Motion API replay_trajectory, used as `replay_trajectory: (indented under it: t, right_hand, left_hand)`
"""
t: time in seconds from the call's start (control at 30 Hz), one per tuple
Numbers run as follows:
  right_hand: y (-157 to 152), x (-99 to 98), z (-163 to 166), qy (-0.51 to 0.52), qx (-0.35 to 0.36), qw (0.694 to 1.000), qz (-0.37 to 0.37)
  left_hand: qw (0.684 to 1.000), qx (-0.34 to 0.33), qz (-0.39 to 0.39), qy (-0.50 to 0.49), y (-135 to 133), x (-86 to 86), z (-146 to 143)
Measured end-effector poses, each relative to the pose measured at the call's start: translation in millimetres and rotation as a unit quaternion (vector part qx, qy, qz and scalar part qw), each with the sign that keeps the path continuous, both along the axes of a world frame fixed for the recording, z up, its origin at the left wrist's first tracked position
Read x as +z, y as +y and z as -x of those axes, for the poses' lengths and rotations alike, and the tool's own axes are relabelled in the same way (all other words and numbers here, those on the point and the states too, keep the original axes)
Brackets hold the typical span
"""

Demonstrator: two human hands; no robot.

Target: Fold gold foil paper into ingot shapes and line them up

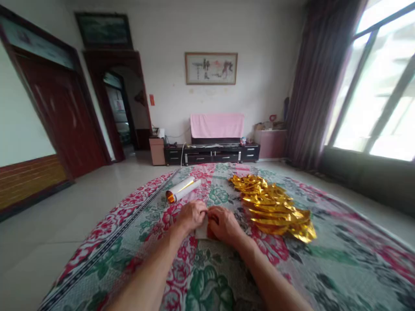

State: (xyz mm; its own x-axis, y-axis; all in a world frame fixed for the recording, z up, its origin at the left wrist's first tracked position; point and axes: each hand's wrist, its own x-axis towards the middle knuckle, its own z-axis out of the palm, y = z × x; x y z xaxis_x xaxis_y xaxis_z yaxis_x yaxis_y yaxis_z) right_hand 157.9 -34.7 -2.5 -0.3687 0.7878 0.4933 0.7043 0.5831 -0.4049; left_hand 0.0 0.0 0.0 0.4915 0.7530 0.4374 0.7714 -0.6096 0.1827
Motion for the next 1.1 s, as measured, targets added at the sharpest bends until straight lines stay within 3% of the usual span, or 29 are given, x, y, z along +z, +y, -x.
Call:
replay_trajectory:
  t: [0.43, 1.1]
  right_hand:
    - [-3.2, 3.1, 0.3, 0.026, 0.008, 1.000, -0.001]
    - [-0.3, 1.0, -5.2, 0.022, 0.047, 0.998, -0.024]
  left_hand:
    - [0.999, -0.023, -0.002, 0.045, -11.1, 10.2, 0.2]
    - [0.997, -0.055, -0.015, 0.048, -6.4, 7.6, 5.5]
